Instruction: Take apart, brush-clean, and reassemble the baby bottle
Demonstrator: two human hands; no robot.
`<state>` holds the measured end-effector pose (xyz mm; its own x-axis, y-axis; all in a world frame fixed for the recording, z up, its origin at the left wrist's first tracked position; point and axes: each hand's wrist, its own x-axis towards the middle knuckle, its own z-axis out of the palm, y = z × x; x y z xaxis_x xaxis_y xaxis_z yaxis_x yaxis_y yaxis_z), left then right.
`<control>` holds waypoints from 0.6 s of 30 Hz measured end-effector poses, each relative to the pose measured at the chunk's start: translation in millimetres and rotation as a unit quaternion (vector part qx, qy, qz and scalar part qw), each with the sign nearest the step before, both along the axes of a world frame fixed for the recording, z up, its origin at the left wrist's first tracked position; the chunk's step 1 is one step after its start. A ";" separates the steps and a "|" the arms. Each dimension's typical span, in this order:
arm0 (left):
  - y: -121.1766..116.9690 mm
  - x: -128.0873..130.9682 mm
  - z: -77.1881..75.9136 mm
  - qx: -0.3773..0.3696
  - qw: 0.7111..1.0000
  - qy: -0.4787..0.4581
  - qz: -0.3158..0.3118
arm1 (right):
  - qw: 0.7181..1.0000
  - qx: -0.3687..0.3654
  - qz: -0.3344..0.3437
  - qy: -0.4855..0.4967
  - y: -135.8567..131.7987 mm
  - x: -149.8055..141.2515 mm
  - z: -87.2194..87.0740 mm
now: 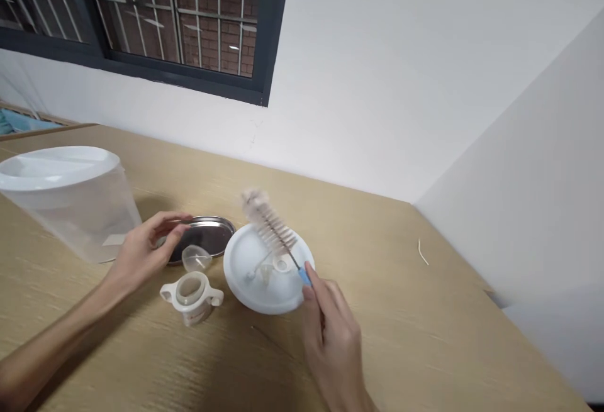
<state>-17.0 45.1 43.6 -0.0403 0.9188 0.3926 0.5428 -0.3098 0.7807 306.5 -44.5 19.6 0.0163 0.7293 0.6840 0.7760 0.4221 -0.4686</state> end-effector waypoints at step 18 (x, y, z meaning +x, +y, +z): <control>-0.2 -48.1 26.5 -0.199 0.905 0.255 -0.275 | 0.985 -0.026 -0.157 0.064 3.2 29.2 14.1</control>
